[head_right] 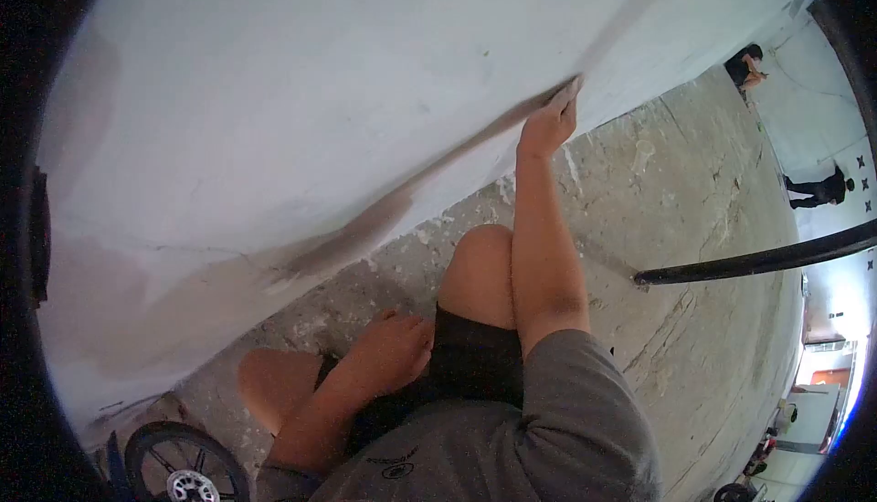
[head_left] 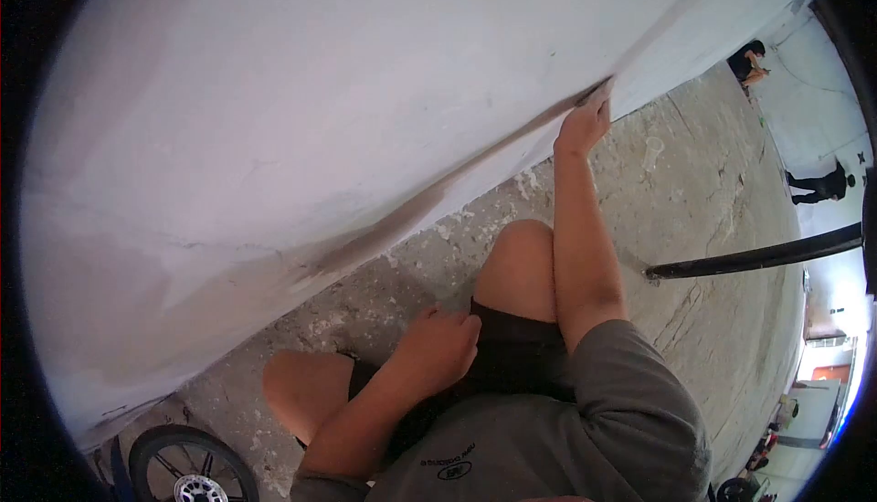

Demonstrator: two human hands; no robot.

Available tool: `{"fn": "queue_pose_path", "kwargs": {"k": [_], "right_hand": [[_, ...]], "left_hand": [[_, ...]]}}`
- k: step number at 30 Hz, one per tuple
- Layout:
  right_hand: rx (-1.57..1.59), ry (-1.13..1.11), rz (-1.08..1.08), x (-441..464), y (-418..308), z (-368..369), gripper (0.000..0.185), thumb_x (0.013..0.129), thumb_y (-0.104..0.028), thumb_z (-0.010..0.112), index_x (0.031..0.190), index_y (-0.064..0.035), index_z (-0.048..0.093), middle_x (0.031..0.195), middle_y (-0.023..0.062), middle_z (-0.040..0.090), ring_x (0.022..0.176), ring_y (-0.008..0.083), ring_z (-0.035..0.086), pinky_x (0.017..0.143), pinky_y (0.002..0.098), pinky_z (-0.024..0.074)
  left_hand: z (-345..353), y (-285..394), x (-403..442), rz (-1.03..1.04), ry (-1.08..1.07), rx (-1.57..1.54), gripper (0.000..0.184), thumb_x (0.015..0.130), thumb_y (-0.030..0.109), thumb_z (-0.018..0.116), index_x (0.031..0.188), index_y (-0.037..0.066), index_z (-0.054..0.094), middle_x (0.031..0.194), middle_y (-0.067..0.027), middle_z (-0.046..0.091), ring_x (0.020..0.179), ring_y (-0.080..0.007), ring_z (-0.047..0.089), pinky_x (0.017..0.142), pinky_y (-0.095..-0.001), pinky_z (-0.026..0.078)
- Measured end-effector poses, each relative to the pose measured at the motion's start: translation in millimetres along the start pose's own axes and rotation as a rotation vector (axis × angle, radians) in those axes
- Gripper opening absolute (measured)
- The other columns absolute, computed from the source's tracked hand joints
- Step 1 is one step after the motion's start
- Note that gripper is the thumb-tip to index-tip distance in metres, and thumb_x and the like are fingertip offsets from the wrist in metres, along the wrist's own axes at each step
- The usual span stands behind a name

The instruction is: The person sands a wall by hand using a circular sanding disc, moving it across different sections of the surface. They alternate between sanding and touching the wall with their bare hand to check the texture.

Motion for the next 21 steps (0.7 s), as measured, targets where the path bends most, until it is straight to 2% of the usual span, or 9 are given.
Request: {"fn": "queue_pose_path", "kwargs": {"k": [2, 6, 9, 11, 13, 16, 17, 19, 21], "right_hand": [[-0.033, -0.016, -0.076, 8.4, 21.3, -4.8, 0.050, 0.107, -0.028, 0.040, 0.144, 0.0049, 0.045, 0.137, 0.0131, 0.056, 0.115, 0.0192, 0.054, 0.098, 0.0307, 0.0430], [-0.120, -0.136, -0.280, -9.8, -43.3, 21.0, 0.048, 0.107, -0.026, 0.041, 0.144, 0.0041, 0.046, 0.141, 0.0137, 0.055, 0.119, 0.0186, 0.054, 0.101, 0.0290, 0.0423], [-0.167, -0.155, -0.208, -2.2, -30.3, 10.5, 0.048, 0.107, -0.027, 0.041, 0.145, 0.0029, 0.045, 0.145, 0.0140, 0.051, 0.123, 0.0188, 0.052, 0.102, 0.0296, 0.0408], [0.251, 0.058, 0.276, 9.7, 2.2, 2.4, 0.051, 0.107, -0.028, 0.041, 0.147, 0.0028, 0.040, 0.150, 0.0144, 0.044, 0.131, 0.0201, 0.047, 0.107, 0.0311, 0.0377], [0.292, 0.053, 0.380, -2.2, 8.4, 3.1, 0.053, 0.107, -0.029, 0.040, 0.149, 0.0030, 0.036, 0.155, 0.0151, 0.037, 0.137, 0.0213, 0.041, 0.112, 0.0325, 0.0343], [0.027, -0.156, -0.211, -20.5, -38.4, 23.0, 0.051, 0.107, -0.028, 0.040, 0.147, 0.0048, 0.040, 0.153, 0.0171, 0.041, 0.133, 0.0234, 0.047, 0.108, 0.0322, 0.0381], [0.025, -0.156, -0.210, -19.6, -38.5, 23.3, 0.051, 0.107, -0.028, 0.040, 0.147, 0.0048, 0.040, 0.153, 0.0171, 0.041, 0.133, 0.0234, 0.047, 0.108, 0.0322, 0.0381], [-0.237, -0.205, -0.526, -22.5, -49.9, 31.6, 0.050, 0.106, -0.023, 0.039, 0.145, 0.0090, 0.039, 0.155, 0.0240, 0.034, 0.144, 0.0331, 0.035, 0.116, 0.0355, 0.0302], [-0.302, -0.183, -0.511, -6.3, -35.6, 21.4, 0.050, 0.106, -0.022, 0.038, 0.145, 0.0093, 0.039, 0.154, 0.0240, 0.035, 0.145, 0.0339, 0.033, 0.117, 0.0366, 0.0298]], "left_hand": [[-8.1, 5.7, 0.0, 0.023, 0.015, -0.013, 0.017, 0.086, 0.014, 0.061, 0.100, 0.005, 0.060, 0.091, -0.0166, 0.064, 0.095, -0.0349, 0.064, 0.102, -0.0525, 0.043], [-24.1, 7.7, 0.8, 0.021, 0.045, -0.074, 0.009, 0.083, 0.009, 0.063, 0.089, 0.005, 0.058, 0.083, -0.0145, 0.062, 0.090, -0.0340, 0.064, 0.102, -0.0527, 0.043], [-26.2, 1.9, 1.3, 0.015, 0.145, -0.081, 0.009, 0.082, 0.009, 0.062, 0.088, 0.004, 0.057, 0.084, -0.0148, 0.062, 0.090, -0.0348, 0.064, 0.101, -0.0524, 0.044], [-29.9, 0.9, 2.3, 0.008, 0.162, -0.063, 0.009, 0.082, 0.008, 0.062, 0.088, 0.004, 0.057, 0.085, -0.0148, 0.062, 0.089, -0.0351, 0.064, 0.101, -0.0522, 0.044], [-27.9, -0.7, 3.3, 0.002, 0.177, -0.058, 0.009, 0.082, 0.008, 0.062, 0.088, 0.004, 0.057, 0.085, -0.0149, 0.062, 0.089, -0.0354, 0.064, 0.101, -0.0520, 0.044], [-18.7, -5.3, 7.2, 0.008, 0.141, -0.042, 0.009, 0.082, 0.007, 0.061, 0.088, 0.004, 0.057, 0.086, -0.0153, 0.063, 0.089, -0.0360, 0.063, 0.100, -0.0517, 0.045], [-19.9, -5.2, 8.6, 0.014, 0.147, -0.035, 0.009, 0.081, 0.007, 0.061, 0.089, 0.004, 0.057, 0.086, -0.0154, 0.063, 0.090, -0.0363, 0.063, 0.099, -0.0517, 0.045], [-21.3, -5.1, 7.9, 0.014, 0.151, -0.024, 0.009, 0.081, 0.007, 0.061, 0.089, 0.004, 0.057, 0.086, -0.0155, 0.063, 0.090, -0.0365, 0.063, 0.099, -0.0517, 0.045], [-23.0, -2.9, 6.7, 0.035, 0.181, -0.017, 0.011, 0.080, 0.007, 0.062, 0.089, 0.004, 0.057, 0.085, -0.0156, 0.063, 0.090, -0.0366, 0.063, 0.099, -0.0511, 0.045]]}}
Point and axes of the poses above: each hand's wrist, its own x-axis towards the middle knuckle, its own z-axis out of the palm, y = z × x, the point moved 5 cm from there along x, towards the middle knuckle
